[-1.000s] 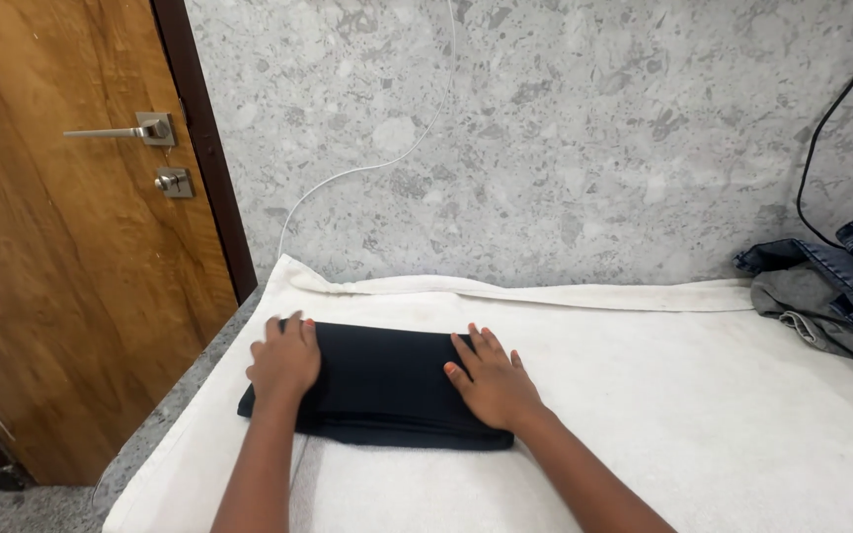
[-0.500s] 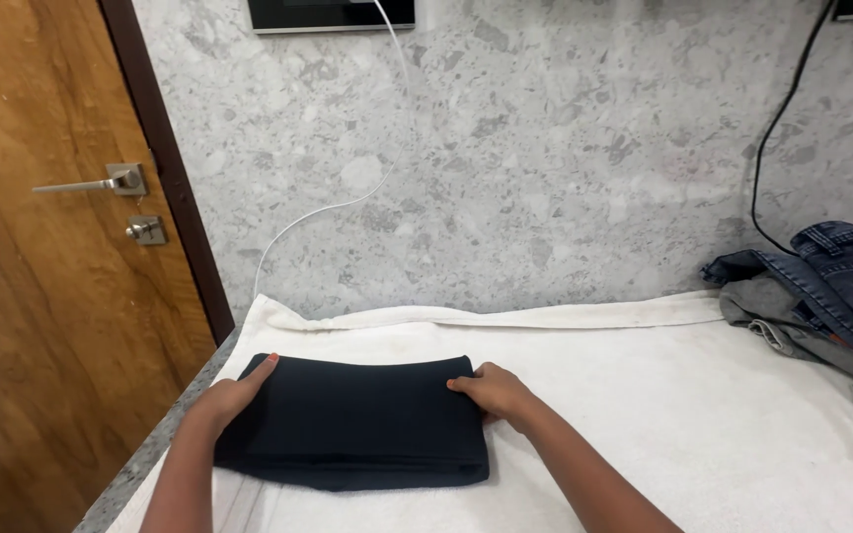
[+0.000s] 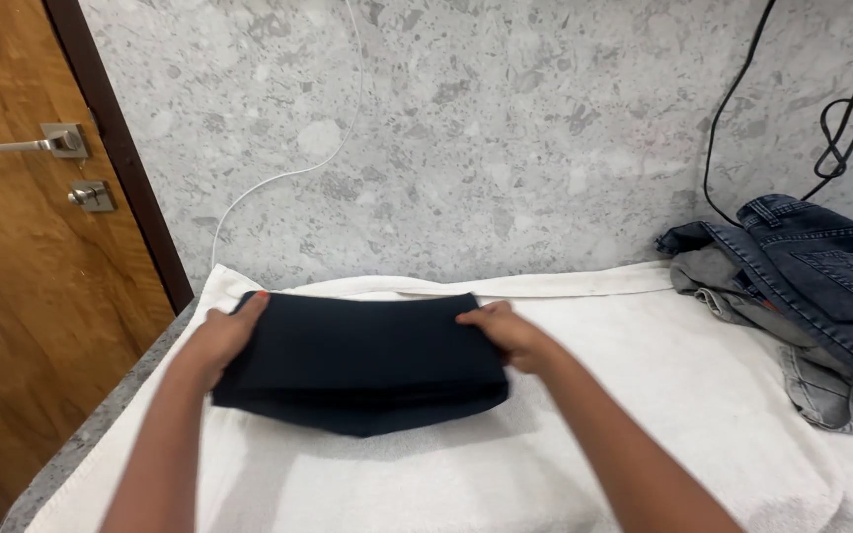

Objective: Carefully folding a pair of black trousers on a white cloth-covered surface in a laundry or housekeeping room.

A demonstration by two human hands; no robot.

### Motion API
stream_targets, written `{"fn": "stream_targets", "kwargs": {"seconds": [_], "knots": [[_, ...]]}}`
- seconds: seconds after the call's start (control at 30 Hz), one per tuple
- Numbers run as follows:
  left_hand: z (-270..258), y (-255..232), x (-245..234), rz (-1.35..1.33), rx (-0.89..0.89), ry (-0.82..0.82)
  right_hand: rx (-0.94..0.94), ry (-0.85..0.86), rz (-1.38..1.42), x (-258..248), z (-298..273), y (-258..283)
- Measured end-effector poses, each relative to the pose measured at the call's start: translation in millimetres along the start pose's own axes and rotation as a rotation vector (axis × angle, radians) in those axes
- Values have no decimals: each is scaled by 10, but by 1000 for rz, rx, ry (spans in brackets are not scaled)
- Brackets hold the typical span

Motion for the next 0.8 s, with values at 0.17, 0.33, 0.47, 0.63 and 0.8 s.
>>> {"fn": "stream_targets", "kwargs": {"seconds": [0.17, 0.33, 0.47, 0.63, 0.8], "knots": [[-422, -335, 767, 75, 111, -9, -3, -78, 8, -877, -360, -75], [-866, -431, 1325, 293, 132, 28, -15, -134, -152, -1391, -380, -463], [-1062, -743, 1362, 581, 317, -243, -167, -261, -866, -1419, -258, -394], [-1526, -1329, 1863, 492, 923, -286, -687, -409, -1217, -609, -501, 90], [-1526, -1184, 2358, 765, 915, -70, -433, 11, -1325, 10, -558, -259]]}}
Point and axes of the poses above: each hand's wrist, its own z-axis towards the middle knuckle, its own x-axis out of the palm, y = z × x, the point moved 9 cm from there along z, towards the middle knuckle
